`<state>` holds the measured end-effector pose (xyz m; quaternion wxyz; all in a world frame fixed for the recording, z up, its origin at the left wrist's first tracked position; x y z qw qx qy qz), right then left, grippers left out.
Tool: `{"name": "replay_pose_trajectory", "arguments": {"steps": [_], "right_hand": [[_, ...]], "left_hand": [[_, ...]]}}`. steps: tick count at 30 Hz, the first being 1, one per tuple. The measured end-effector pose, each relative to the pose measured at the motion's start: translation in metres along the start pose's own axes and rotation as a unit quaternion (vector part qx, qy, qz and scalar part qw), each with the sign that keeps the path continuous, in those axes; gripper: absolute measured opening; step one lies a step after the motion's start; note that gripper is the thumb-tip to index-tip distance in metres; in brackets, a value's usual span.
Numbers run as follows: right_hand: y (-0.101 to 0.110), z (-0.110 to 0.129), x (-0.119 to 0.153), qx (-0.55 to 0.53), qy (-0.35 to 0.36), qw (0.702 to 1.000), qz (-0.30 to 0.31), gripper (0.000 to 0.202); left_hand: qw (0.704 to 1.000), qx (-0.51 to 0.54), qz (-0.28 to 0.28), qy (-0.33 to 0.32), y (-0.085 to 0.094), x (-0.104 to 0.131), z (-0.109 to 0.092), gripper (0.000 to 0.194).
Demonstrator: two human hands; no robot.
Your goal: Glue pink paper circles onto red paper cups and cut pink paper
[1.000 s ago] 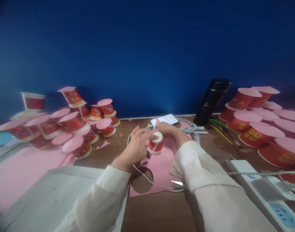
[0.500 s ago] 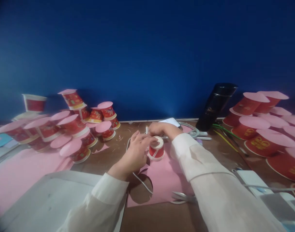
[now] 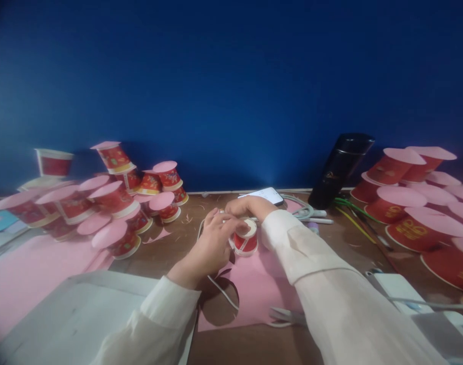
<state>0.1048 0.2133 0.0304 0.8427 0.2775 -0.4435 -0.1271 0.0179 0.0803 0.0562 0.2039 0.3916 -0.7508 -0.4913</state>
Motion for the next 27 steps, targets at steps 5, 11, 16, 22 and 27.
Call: {"name": "replay_pose_trajectory", "arguments": {"steps": [5, 11, 16, 22, 27], "right_hand": [[-0.002, 0.003, 0.006, -0.037, 0.000, 0.999, 0.009, 0.045], [0.018, -0.006, 0.068, -0.115, 0.006, 0.974, -0.193, 0.025], [-0.006, -0.011, 0.154, -0.151, -0.058, 0.875, -0.456, 0.044], [-0.106, 0.004, 0.205, -0.152, -0.058, 0.745, -0.647, 0.054], [-0.151, 0.015, 0.157, -0.122, 0.031, 0.814, -0.567, 0.038]], "left_hand": [[1.000, 0.004, -0.001, -0.003, 0.000, 0.000, 0.000, 0.055], [1.000, 0.006, -0.004, -0.008, -0.001, 0.000, 0.001, 0.061], [1.000, 0.013, -0.013, -0.023, 0.000, -0.001, 0.003, 0.061], [1.000, 0.007, -0.004, -0.002, 0.001, -0.002, 0.005, 0.063], [1.000, 0.015, 0.023, 0.012, 0.003, -0.002, 0.004, 0.055]]}}
Point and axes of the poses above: each hand's wrist, its own x-axis away from the middle knuckle, its own y-axis out of the back of the hand, z = x × y, the point moved 5 cm from there along -x, towards the middle knuckle, and after that the axes turned 13 degrees about z, right-handed, at the moved point
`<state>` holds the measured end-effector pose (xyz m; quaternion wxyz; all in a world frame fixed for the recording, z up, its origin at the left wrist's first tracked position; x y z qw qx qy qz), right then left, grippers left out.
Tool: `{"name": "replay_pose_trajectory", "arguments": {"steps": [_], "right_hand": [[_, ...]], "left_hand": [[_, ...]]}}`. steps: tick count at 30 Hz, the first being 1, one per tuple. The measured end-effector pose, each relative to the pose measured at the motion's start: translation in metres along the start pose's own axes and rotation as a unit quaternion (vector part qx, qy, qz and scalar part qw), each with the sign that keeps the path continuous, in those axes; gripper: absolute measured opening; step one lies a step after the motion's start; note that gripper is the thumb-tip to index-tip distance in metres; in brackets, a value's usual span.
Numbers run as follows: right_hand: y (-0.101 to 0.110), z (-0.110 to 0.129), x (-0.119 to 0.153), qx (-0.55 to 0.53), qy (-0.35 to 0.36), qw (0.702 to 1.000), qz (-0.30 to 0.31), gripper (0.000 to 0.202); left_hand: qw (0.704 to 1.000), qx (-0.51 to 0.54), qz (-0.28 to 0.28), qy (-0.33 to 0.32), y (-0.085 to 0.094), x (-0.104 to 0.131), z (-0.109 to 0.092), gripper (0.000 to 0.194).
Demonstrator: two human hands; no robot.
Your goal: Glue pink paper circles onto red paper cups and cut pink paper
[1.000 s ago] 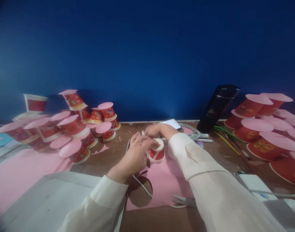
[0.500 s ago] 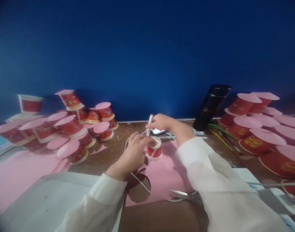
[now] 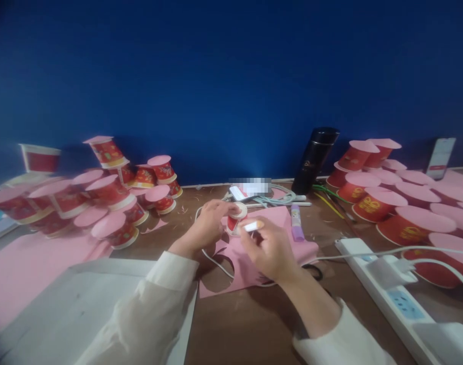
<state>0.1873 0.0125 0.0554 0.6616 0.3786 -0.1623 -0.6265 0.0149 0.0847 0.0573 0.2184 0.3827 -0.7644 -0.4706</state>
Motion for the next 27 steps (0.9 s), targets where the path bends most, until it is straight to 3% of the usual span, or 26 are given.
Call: {"name": "replay_pose_trajectory", "arguments": {"steps": [2, 4, 10, 16, 27], "right_hand": [[-0.022, -0.002, -0.002, -0.008, 0.022, 0.997, 0.067, 0.035], [-0.036, -0.006, -0.006, 0.001, 0.023, 0.995, 0.097, 0.036], [-0.054, -0.018, -0.014, 0.062, -0.026, 0.990, 0.125, 0.036], [-0.060, -0.021, -0.014, 0.103, -0.046, 0.984, 0.135, 0.037], [-0.052, -0.036, -0.006, 0.125, -0.065, 0.982, 0.124, 0.048]], "left_hand": [[1.000, 0.003, 0.000, -0.001, 0.000, 0.000, 0.001, 0.053], [1.000, 0.008, -0.003, -0.005, -0.001, 0.000, 0.003, 0.053], [0.999, 0.010, -0.019, -0.024, -0.007, -0.001, 0.007, 0.053], [1.000, 0.003, -0.011, -0.027, -0.006, -0.003, 0.005, 0.054], [1.000, 0.001, 0.001, -0.020, -0.002, -0.002, -0.001, 0.055]]}}
Point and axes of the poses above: each hand's wrist, its own x-axis away from the middle knuckle, its own y-axis out of the back of the hand, z = x × y, the point moved 5 cm from there along -x, towards the middle knuckle, and after that the axes turned 13 degrees about z, right-handed, at the moved point
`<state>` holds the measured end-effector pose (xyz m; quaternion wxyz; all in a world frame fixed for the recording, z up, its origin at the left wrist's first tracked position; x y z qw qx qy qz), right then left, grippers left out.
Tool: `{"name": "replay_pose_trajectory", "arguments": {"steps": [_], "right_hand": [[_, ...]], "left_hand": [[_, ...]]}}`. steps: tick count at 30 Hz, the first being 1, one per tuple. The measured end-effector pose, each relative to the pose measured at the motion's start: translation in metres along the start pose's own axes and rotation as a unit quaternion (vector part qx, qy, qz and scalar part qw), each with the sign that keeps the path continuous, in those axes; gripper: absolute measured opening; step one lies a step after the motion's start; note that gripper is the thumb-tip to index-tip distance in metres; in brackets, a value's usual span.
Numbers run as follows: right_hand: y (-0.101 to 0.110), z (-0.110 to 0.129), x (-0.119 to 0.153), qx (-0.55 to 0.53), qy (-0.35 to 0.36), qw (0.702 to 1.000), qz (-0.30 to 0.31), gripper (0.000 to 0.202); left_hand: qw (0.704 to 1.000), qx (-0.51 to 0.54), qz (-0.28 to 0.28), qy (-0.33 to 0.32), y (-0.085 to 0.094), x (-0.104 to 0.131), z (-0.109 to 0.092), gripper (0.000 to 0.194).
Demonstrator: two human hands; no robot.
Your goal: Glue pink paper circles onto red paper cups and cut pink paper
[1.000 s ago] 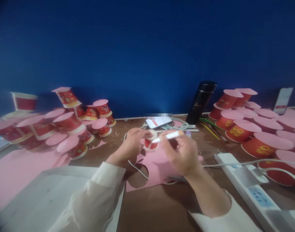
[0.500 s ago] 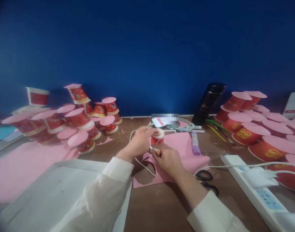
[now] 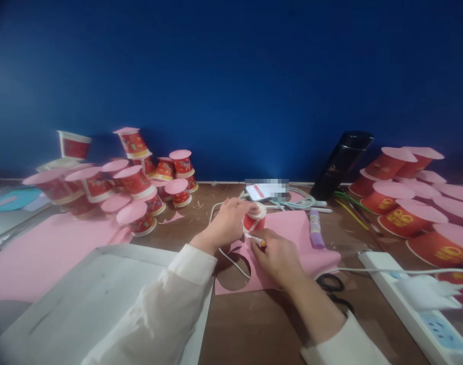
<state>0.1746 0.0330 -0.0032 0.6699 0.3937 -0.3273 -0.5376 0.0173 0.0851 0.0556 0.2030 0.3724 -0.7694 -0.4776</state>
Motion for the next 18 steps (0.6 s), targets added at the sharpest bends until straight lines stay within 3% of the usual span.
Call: {"name": "replay_pose_trajectory", "arguments": {"steps": [18], "right_hand": [[0.035, -0.034, 0.002, -0.083, -0.087, 0.993, -0.006, 0.045]], "left_hand": [[1.000, 0.002, 0.007, 0.004, -0.001, 0.000, 0.000, 0.059]]}}
Point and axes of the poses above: each hand's wrist, its own x-axis away from the middle knuckle, its own y-axis out of the back of the hand, z = x × y, the point moved 5 cm from there along -x, towards the middle knuckle, and after that the axes turned 13 degrees about z, right-handed, at the moved point
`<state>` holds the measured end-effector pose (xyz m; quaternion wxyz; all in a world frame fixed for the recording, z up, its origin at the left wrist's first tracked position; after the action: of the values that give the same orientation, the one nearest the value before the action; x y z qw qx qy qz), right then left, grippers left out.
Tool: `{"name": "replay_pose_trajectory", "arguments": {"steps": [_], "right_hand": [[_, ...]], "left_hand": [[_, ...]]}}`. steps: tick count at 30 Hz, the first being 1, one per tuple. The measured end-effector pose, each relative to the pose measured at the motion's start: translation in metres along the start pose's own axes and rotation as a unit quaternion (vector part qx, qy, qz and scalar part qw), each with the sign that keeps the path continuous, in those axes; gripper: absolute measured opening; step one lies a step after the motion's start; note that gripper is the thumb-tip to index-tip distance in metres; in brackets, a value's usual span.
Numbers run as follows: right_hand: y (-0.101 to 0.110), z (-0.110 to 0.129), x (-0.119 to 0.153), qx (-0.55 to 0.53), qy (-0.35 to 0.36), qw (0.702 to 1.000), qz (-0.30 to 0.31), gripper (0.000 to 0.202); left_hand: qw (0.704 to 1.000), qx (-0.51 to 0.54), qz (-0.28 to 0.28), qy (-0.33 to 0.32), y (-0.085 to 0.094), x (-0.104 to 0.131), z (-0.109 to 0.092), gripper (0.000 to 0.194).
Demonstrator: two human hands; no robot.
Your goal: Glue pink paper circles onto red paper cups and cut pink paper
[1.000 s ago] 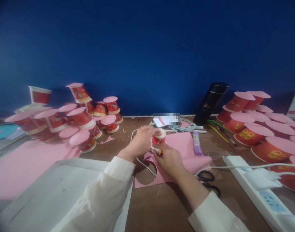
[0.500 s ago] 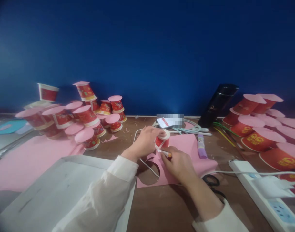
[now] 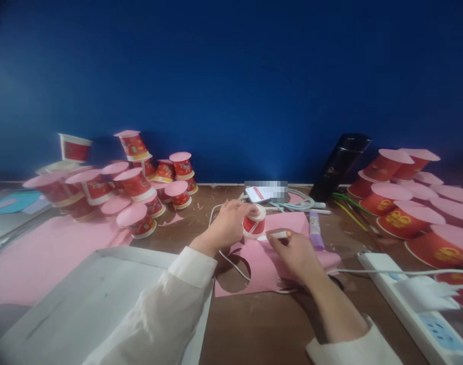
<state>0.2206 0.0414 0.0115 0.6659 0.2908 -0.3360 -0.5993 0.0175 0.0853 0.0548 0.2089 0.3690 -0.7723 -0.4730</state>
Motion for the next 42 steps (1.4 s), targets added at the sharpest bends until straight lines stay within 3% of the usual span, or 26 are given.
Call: {"name": "replay_pose_trajectory", "arguments": {"steps": [9, 19, 30, 36, 42], "right_hand": [[0.015, -0.012, -0.005, 0.015, -0.052, 0.998, -0.015, 0.050], [0.015, -0.017, -0.007, -0.007, -0.024, 0.999, -0.037, 0.049], [0.032, -0.042, 0.000, -0.052, -0.023, 0.975, -0.216, 0.047], [0.031, -0.044, 0.003, -0.064, -0.034, 0.968, -0.240, 0.055], [0.031, -0.042, 0.005, -0.079, -0.043, 0.967, -0.237, 0.058]], "left_hand": [[1.000, 0.005, -0.004, -0.006, -0.001, 0.000, 0.000, 0.051], [1.000, -0.001, 0.001, 0.001, 0.001, 0.001, -0.001, 0.051], [0.999, -0.032, -0.005, -0.002, -0.001, -0.001, 0.002, 0.058], [0.998, 0.001, -0.037, -0.044, 0.010, 0.004, -0.001, 0.056], [0.991, 0.052, -0.116, -0.033, 0.023, 0.011, 0.001, 0.069]]}}
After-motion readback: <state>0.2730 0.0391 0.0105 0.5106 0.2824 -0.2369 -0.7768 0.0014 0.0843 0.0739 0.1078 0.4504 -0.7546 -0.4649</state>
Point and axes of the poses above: each hand's wrist, its own x-axis away from the middle knuckle, its own y-axis out of the back of the hand, z = x × y, the point moved 5 cm from there along -x, towards the middle knuckle, and after that the axes turned 13 degrees about z, right-handed, at the moved point
